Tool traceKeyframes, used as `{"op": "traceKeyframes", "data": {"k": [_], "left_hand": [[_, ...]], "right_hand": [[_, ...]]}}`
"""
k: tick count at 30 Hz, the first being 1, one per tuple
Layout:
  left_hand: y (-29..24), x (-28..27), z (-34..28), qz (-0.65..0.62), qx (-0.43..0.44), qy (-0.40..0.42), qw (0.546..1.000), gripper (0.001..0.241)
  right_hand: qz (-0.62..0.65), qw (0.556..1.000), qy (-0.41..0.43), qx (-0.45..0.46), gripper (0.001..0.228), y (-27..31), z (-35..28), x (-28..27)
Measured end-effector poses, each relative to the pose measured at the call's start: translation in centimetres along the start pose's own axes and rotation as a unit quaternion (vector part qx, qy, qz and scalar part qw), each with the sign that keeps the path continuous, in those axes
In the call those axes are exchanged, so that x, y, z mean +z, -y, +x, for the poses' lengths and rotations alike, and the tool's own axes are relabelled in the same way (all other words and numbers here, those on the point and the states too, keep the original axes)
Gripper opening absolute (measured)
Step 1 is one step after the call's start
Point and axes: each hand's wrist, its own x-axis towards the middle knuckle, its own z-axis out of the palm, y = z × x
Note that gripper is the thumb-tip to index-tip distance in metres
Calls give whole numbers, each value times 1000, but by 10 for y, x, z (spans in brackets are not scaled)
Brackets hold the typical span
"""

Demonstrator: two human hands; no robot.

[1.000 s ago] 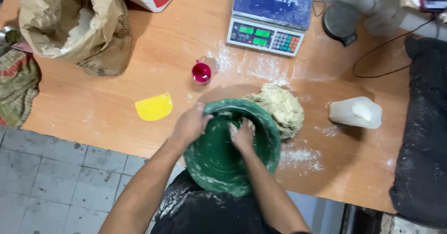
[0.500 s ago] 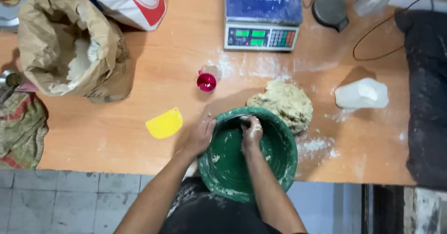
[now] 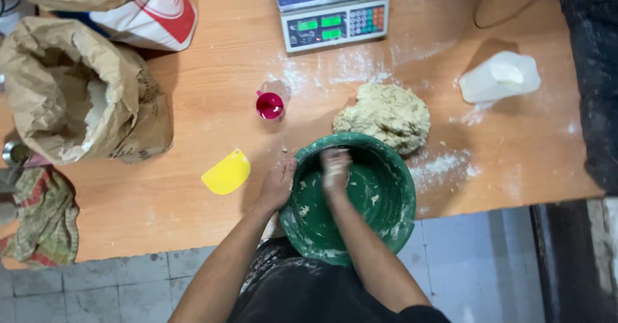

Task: The person is mixing ingredients in a bowl and kneading dough on a workbench.

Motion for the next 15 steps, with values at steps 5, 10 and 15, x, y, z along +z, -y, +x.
{"op": "traceKeyframes", "data": {"k": [5,10,15], "left_hand": [[-30,-11,-5,39,5,-4,999,44],[3,-9,-23,47,-7,-23,999,42],[-32,-8,-24,50,-1,-46,998,41]], "right_hand": [[-356,858,326,-178,34,71,-84,-6],[-564,544,618,68,45,183,-71,-25],[-505,821,243,-110,34,160,-29,-8]]}}
